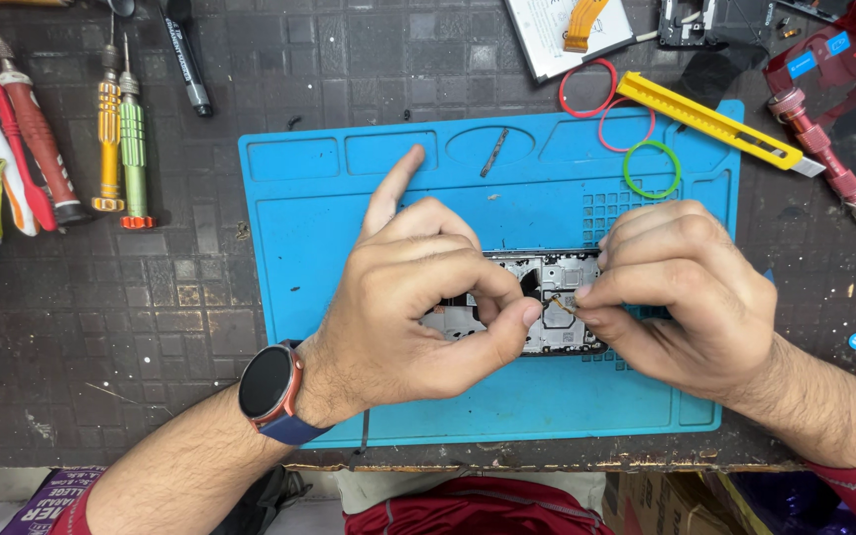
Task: The person works on a disassembled smartphone lying on a blue silicone repair mat, using a metal pry tool and tweezers to lift and reposition small internal components near the top edge of the phone frame. They hold the phone steady with one hand while prying and adjusting parts with the other throughout the clip.
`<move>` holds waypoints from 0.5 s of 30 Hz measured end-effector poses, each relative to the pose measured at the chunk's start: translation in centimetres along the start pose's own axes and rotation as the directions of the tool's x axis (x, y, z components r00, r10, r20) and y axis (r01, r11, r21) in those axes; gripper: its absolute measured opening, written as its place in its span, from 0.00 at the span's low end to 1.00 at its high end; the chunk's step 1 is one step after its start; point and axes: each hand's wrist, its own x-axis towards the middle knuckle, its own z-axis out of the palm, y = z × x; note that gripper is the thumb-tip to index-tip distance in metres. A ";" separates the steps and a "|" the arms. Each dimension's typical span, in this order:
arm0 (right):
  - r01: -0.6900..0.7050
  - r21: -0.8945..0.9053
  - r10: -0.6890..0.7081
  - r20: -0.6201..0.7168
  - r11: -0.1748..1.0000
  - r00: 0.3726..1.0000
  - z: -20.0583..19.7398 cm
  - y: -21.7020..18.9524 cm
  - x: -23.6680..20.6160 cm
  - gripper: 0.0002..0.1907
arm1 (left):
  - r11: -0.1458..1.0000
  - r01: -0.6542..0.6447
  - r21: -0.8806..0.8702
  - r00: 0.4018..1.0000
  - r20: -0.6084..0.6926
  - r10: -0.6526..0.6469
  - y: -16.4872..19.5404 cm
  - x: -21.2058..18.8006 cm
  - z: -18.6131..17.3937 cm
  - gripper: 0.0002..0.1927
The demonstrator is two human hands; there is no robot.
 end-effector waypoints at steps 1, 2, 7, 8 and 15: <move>0.002 0.000 -0.002 -0.004 1.000 1.000 0.1 0.0 0.0 0.14 | 1.000 -0.003 0.003 1.000 -0.002 0.003 0.0 0.0 0.0 0.07; 0.006 0.003 -0.006 -0.002 1.000 1.000 0.0 0.1 0.1 0.14 | 1.000 -0.002 0.004 1.000 -0.005 0.002 0.0 0.0 0.0 0.07; 0.010 0.014 -0.010 0.004 1.000 1.000 -0.1 0.2 0.2 0.14 | 1.000 0.001 0.008 1.000 -0.012 -0.001 0.1 -0.1 0.0 0.07; 0.009 0.013 -0.009 0.004 1.000 1.000 -0.1 0.2 0.2 0.14 | 1.000 0.001 0.007 1.000 -0.014 -0.001 0.1 -0.1 0.0 0.07; 0.002 0.012 -0.002 0.004 1.000 1.000 -0.1 0.3 0.2 0.14 | 1.000 -0.005 0.005 1.000 -0.015 0.005 0.1 0.0 0.0 0.07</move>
